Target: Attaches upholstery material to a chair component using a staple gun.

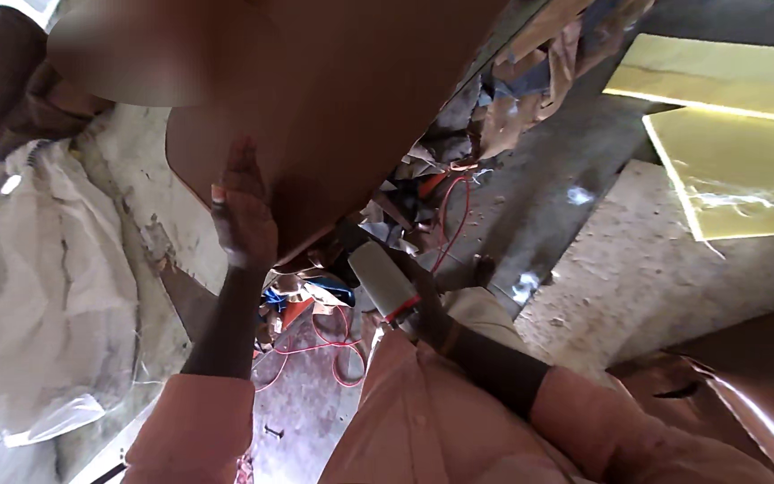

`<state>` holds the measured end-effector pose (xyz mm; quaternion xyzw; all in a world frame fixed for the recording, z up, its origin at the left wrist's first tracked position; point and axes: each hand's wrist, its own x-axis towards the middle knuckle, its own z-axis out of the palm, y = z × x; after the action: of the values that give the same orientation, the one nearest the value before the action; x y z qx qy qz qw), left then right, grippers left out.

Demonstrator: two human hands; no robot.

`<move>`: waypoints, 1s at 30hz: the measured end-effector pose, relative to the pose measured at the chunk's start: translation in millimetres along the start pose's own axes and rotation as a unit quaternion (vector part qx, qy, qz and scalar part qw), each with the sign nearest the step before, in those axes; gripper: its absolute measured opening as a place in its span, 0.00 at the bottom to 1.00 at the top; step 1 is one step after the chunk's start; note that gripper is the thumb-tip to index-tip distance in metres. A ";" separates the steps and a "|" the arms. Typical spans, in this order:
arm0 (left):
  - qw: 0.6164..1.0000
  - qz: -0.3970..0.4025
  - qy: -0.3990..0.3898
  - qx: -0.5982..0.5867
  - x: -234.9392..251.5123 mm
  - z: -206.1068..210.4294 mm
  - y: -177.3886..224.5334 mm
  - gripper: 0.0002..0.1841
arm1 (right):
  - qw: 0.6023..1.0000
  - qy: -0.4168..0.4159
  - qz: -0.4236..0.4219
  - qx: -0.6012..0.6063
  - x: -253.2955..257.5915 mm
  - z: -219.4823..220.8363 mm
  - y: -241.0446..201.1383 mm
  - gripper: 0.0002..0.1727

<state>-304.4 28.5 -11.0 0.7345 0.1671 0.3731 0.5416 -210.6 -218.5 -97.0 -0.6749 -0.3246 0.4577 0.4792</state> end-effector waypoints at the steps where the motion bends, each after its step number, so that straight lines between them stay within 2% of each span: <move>1: 1.000 -0.001 0.007 0.002 0.0 0.1 0.4 0.48 | 0.999 0.013 -0.033 -0.032 -1.9 0.9 5.8 0.17; 2: 1.000 -0.005 0.012 0.002 0.3 0.2 0.6 0.46 | 0.995 0.039 -0.089 -0.027 -2.4 4.1 15.4 0.22; 3: 1.000 -0.006 0.015 0.003 1.0 0.4 0.5 0.44 | 0.979 0.091 -0.181 -0.016 0.9 10.9 28.1 0.30; 4: 1.000 -0.006 0.016 0.012 1.4 0.7 0.2 0.43 | 0.965 0.120 -0.235 0.002 4.1 15.8 30.6 0.34; 5: 1.000 -0.009 0.017 0.022 1.4 1.0 -0.1 0.43 | 0.959 0.124 -0.253 0.026 4.8 18.2 27.1 0.35; 8: 0.999 -0.010 0.010 0.045 0.1 2.0 0.2 0.45 | 0.968 0.093 -0.211 0.096 2.9 18.7 7.4 0.26; 9: 0.998 -0.011 0.006 0.054 0.0 2.1 0.7 0.45 | 0.970 0.089 -0.211 0.083 4.1 19.6 9.4 0.26; 11: 0.998 -0.009 0.003 0.067 0.9 1.4 -0.2 0.46 | 0.957 0.120 -0.263 0.002 8.7 26.8 25.3 0.34; 13: 0.998 -0.008 -0.003 0.065 1.2 0.4 -1.4 0.45 | 0.950 0.123 -0.286 -0.025 9.7 24.6 33.0 0.40; 16: 0.997 -0.008 0.000 0.081 1.4 -0.2 -4.2 0.42 | 0.951 0.094 -0.287 -0.066 12.2 -2.8 34.0 0.41; 18: 0.994 -0.004 -0.010 0.109 0.3 2.2 -3.5 0.38 | 0.964 0.072 -0.220 -0.129 13.9 -28.5 45.3 0.38; 20: 0.991 -0.015 -0.045 0.127 -2.3 8.6 5.2 0.35 | 0.972 0.027 -0.063 -0.224 14.2 -59.0 57.9 0.35; 23: 0.969 -0.017 -0.120 0.215 -5.0 21.4 11.4 0.40 | 0.931 0.019 0.142 -0.335 11.1 -108.1 106.2 0.33; 25: 0.946 0.009 -0.151 0.286 -9.2 23.6 7.2 0.41 | 0.912 0.051 0.231 -0.336 -5.5 -140.0 158.4 0.37; 27: 0.936 0.042 -0.150 0.317 -10.4 26.7 4.3 0.38 | 0.898 0.077 0.300 -0.313 -29.3 -175.7 203.5 0.43; 29: 0.941 0.040 -0.140 0.305 -10.0 28.5 1.1 0.38 | 0.892 0.120 0.332 -0.282 -57.1 -208.1 220.1 0.41; 30: 0.947 0.031 -0.133 0.292 -10.3 28.2 -0.1 0.37 | 0.889 0.150 0.346 -0.260 -69.1 -217.8 208.7 0.38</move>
<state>-290.8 3.0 -18.6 0.9082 0.1727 0.2234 0.3090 -34.0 -424.2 -246.3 -0.9054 -0.1028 0.3872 0.1408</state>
